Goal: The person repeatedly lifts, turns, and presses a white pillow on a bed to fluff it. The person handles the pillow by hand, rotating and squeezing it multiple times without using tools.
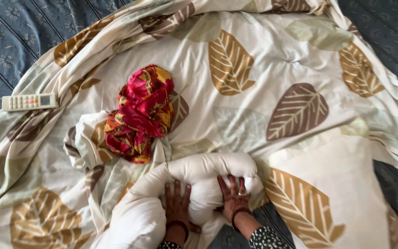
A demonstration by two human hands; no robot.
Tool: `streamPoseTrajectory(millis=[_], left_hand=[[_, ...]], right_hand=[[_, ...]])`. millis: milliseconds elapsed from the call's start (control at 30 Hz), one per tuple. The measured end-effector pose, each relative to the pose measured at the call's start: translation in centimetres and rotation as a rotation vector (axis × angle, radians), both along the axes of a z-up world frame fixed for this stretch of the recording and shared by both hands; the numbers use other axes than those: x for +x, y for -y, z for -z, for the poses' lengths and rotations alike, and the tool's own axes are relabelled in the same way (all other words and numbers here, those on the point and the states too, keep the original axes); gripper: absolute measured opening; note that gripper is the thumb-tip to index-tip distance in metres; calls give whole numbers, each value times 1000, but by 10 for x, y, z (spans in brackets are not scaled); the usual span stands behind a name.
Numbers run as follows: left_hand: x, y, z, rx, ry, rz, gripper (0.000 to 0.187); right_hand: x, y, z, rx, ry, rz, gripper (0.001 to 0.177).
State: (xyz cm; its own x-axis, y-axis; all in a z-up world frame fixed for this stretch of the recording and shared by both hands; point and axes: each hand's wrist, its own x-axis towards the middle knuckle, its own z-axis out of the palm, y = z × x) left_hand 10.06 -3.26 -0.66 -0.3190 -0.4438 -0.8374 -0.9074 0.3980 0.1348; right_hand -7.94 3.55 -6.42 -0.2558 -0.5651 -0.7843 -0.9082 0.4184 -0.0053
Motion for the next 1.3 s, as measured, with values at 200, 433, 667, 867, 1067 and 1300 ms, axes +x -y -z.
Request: streamPoseTrajectory(millis=[200, 433, 667, 867, 1067, 1300], left_hand=[[-2, -7, 9, -32, -10, -50, 147], [1, -16, -54, -119, -30, -228, 143], [-10, -33, -126, -539, -546, -304, 83], [10, 32, -137, -992, -902, -346, 17], [36, 72, -278, -479, -1430, -806, 41], [19, 68, -181, -431, -1001, -522, 29]], right_hand=[[-4, 5, -7, -88, 20, 21, 101], [-34, 31, -88, -431, -1, -108, 46], [-5, 40, -199, -675, 66, -442, 40], [-24, 4, -279, -1626, 29, -13, 75], [-92, 9, -270, -1095, 301, 168, 102], [-46, 15, -125, -593, 990, 645, 57]])
